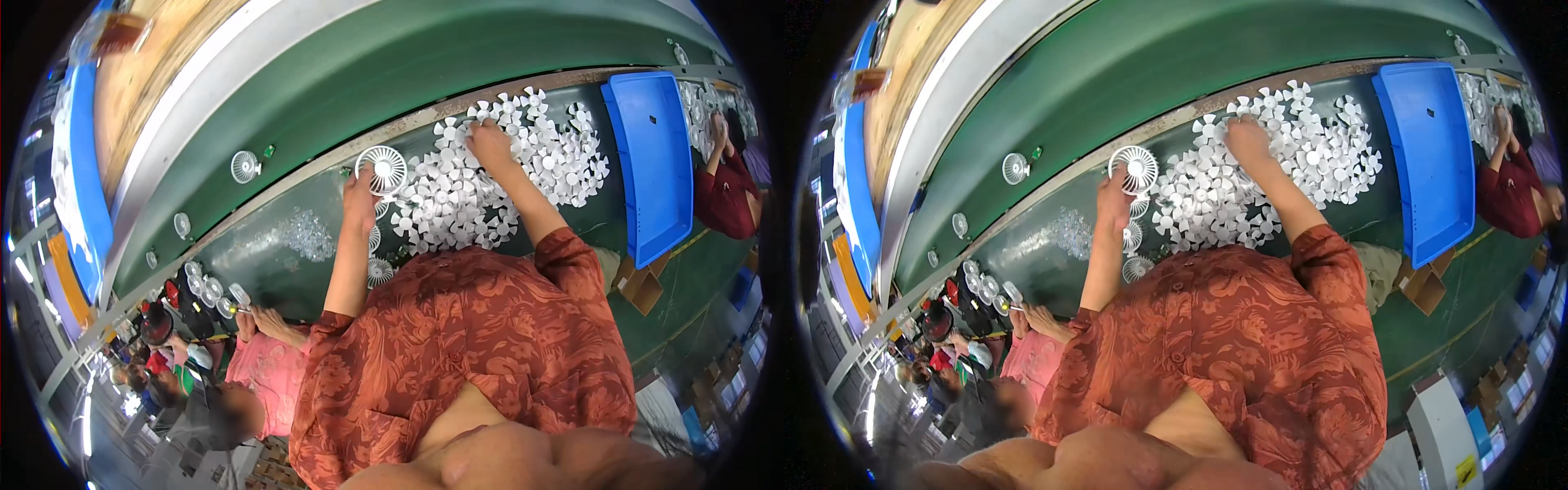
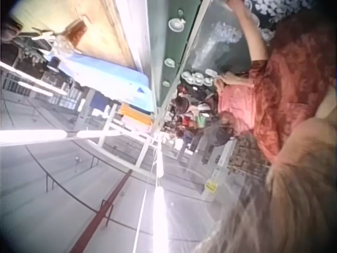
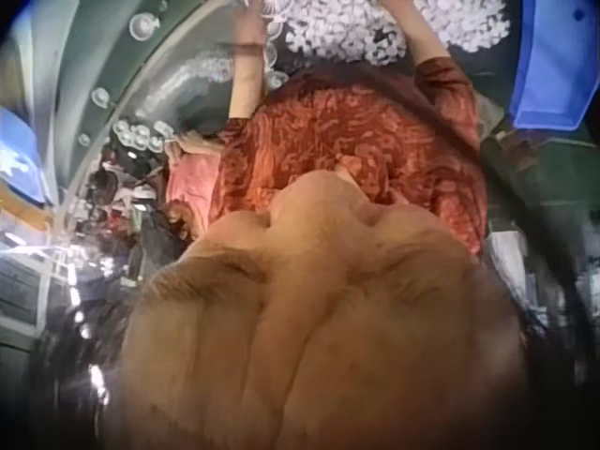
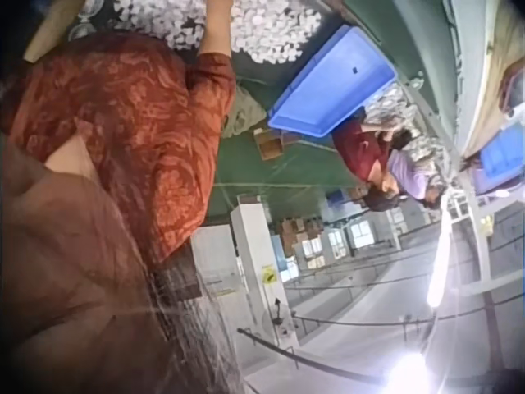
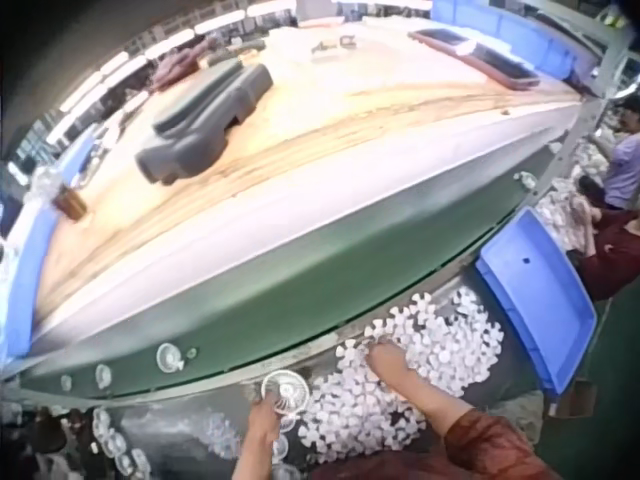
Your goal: The person assembles mini fans by attaching fan blades into fan casings by hand, placing the assembled pieces onto a conveyor belt, and emptying a blue tray of fan blades onto the workstation table.
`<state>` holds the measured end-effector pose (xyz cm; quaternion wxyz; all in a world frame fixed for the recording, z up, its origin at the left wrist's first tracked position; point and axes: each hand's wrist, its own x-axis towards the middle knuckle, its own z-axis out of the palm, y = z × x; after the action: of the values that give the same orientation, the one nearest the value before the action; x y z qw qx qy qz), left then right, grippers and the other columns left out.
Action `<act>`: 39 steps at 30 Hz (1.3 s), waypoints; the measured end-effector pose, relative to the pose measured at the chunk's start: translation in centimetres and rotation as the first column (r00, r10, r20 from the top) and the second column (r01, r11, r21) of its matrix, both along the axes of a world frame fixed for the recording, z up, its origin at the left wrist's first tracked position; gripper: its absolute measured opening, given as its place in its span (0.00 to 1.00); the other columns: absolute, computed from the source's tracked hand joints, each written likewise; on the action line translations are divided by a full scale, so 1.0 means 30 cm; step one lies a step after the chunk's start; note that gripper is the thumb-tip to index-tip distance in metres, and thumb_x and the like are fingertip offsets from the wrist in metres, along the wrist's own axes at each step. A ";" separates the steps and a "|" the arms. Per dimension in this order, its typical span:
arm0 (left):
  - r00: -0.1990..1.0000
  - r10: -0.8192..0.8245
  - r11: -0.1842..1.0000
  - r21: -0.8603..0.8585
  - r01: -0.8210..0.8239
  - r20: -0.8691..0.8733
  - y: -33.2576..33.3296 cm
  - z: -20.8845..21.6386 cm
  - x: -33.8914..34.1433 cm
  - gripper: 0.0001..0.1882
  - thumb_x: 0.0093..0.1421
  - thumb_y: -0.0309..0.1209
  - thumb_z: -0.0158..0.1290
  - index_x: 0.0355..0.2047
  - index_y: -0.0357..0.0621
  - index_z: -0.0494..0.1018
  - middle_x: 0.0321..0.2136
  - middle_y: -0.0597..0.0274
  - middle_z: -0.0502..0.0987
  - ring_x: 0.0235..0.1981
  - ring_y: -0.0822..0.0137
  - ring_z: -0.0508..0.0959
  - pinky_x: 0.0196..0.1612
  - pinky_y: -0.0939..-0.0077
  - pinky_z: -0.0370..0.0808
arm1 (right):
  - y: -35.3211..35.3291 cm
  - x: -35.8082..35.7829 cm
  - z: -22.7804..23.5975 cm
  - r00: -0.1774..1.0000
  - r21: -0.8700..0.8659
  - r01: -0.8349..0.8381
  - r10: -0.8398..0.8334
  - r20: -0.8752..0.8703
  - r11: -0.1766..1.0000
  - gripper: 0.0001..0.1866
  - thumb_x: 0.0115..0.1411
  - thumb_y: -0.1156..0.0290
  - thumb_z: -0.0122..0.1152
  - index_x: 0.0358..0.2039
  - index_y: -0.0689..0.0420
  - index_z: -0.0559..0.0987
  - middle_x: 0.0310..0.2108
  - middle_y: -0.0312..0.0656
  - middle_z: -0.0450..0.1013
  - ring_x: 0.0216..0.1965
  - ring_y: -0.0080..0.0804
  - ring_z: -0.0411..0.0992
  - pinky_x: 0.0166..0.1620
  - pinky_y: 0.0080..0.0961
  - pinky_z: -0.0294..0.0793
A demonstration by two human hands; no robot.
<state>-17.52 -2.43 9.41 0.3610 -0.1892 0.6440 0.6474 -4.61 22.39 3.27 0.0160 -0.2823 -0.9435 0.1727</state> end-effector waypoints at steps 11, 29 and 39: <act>1.000 0.004 0.969 0.248 -0.008 0.017 0.007 0.094 0.096 0.16 0.63 0.39 0.50 0.43 0.38 0.69 0.38 0.59 0.76 0.37 0.68 0.78 0.39 0.71 0.76 | -0.275 0.009 0.443 0.868 -0.198 -0.266 0.145 -0.474 0.943 0.15 0.50 0.68 0.65 0.40 0.54 0.77 0.28 0.41 0.70 0.25 0.38 0.73 0.28 0.31 0.73; 0.801 -0.357 0.934 -0.161 0.320 -0.480 -0.144 0.109 0.248 0.16 0.60 0.33 0.53 0.38 0.29 0.69 0.28 0.56 0.76 0.29 0.73 0.71 0.35 0.75 0.70 | -0.429 0.057 0.307 0.928 -0.415 -0.252 0.097 -0.359 0.874 0.23 0.48 0.62 0.67 0.42 0.62 0.74 0.34 0.49 0.72 0.37 0.42 0.71 0.38 0.34 0.72; 0.765 -0.535 0.845 -0.244 0.477 -0.358 -0.103 0.030 0.201 0.15 0.60 0.33 0.52 0.40 0.30 0.71 0.31 0.52 0.77 0.31 0.67 0.74 0.37 0.72 0.71 | -0.373 0.031 0.132 0.993 -0.842 -0.101 0.108 -0.051 0.530 0.18 0.51 0.61 0.68 0.30 0.65 0.78 0.20 0.38 0.71 0.23 0.23 0.64 0.27 0.26 0.65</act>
<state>-11.48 -5.52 10.31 0.3640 0.1082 0.7754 0.5045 -3.66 11.20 7.22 -0.1357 -0.1987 -0.7590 0.6050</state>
